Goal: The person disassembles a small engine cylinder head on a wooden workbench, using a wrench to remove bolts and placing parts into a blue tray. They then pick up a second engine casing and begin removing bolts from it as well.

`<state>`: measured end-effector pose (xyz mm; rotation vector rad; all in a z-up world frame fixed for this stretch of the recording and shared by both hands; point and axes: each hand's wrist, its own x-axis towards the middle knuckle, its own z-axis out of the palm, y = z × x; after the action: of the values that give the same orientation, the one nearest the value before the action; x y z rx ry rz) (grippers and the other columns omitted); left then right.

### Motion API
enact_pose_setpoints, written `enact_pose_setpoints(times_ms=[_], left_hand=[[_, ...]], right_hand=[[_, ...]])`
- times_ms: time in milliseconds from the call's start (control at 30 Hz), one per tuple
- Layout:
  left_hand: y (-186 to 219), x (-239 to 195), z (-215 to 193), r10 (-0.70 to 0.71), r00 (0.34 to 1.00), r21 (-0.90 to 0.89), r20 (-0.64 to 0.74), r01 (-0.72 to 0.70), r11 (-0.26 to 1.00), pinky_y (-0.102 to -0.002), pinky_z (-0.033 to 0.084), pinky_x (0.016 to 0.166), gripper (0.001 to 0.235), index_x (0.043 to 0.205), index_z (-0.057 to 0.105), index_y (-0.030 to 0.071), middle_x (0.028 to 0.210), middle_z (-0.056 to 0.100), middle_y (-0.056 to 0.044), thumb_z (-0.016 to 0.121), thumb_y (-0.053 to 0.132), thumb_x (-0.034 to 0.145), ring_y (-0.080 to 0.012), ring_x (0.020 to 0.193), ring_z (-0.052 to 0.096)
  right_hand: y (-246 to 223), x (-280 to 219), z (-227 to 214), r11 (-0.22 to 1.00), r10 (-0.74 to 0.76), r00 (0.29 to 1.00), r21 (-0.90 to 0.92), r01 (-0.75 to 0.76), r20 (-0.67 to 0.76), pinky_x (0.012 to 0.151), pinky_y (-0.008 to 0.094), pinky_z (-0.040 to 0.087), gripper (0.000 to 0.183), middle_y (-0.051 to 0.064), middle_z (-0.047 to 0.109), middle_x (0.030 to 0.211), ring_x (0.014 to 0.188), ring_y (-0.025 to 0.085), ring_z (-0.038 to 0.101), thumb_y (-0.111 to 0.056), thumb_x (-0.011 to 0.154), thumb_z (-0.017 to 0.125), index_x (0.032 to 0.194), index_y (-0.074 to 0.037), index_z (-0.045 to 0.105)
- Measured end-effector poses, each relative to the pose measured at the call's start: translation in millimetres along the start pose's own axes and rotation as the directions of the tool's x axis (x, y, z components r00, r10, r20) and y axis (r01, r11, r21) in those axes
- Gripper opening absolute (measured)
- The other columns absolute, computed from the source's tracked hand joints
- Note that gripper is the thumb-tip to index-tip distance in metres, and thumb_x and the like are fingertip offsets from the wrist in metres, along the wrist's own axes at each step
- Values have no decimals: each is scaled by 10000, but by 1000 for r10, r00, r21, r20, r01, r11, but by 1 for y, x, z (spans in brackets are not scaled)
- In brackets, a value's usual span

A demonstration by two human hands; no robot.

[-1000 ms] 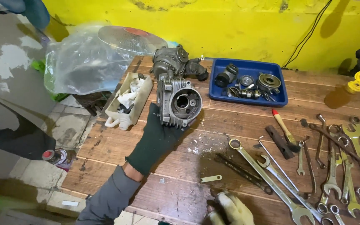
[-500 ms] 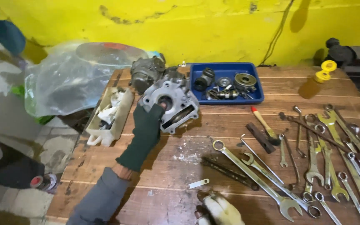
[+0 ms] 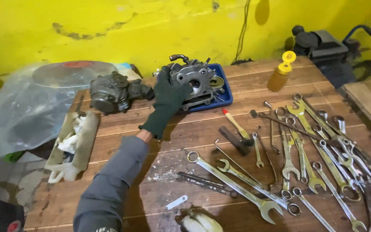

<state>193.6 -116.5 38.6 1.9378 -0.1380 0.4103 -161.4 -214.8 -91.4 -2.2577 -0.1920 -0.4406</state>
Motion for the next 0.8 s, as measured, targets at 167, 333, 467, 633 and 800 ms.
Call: enact_pose_setpoints(times_ms=[167, 333, 467, 633, 800], left_hand=[[-4, -2, 11, -34, 999, 21, -7, 34, 999, -485, 627, 942, 670, 1319, 580, 181, 1200, 721, -147, 888, 306, 738, -359, 1137, 708], [-6, 7, 4, 4, 999, 1, 50, -4, 1000, -501, 635, 927, 645, 1331, 565, 175, 1224, 700, -161, 878, 256, 774, -378, 1161, 692], [1, 8, -1, -43, 980, 10, 192, 42, 999, -490, 581, 883, 877, 1509, 406, 121, 1365, 621, -156, 733, 402, 746, -336, 1176, 665], [29, 1, -23, -154, 966, 327, 206, 81, 942, -545, 471, 1033, 913, 1540, 399, 133, 1493, 487, -158, 739, 505, 778, -374, 1329, 533], [34, 2, -40, -52, 942, 179, 333, -9, 984, -466, 528, 939, 789, 1425, 492, 140, 1361, 669, -103, 651, 591, 797, -299, 1182, 663]], right_hand=[[-4, 2, -7, 947, 303, 936, 57, -317, 179, 1083, 267, 421, 392, -114, 727, 1302, 1279, 133, 603, -553, 806, 754, 1159, -398, 823], [-11, 6, -9, 862, 460, 822, 54, -504, 335, 1157, 250, 365, 415, -157, 687, 1377, 1365, 87, 539, -571, 796, 764, 1191, -456, 819], [-18, 3, -8, 756, 576, 666, 2, -655, 473, 1230, 232, 310, 444, -200, 647, 1453, 1452, 41, 476, -589, 786, 774, 1222, -515, 814], [-5, -8, -9, 935, 314, 858, 24, -354, 406, 1115, 351, 401, 455, -151, 659, 1428, 1369, 183, 530, -574, 821, 782, 1271, -508, 761], [-14, -6, -13, 996, 79, 983, 27, -85, 168, 996, 340, 493, 438, -149, 768, 1271, 1225, 195, 651, -478, 754, 887, 1184, -459, 806]])
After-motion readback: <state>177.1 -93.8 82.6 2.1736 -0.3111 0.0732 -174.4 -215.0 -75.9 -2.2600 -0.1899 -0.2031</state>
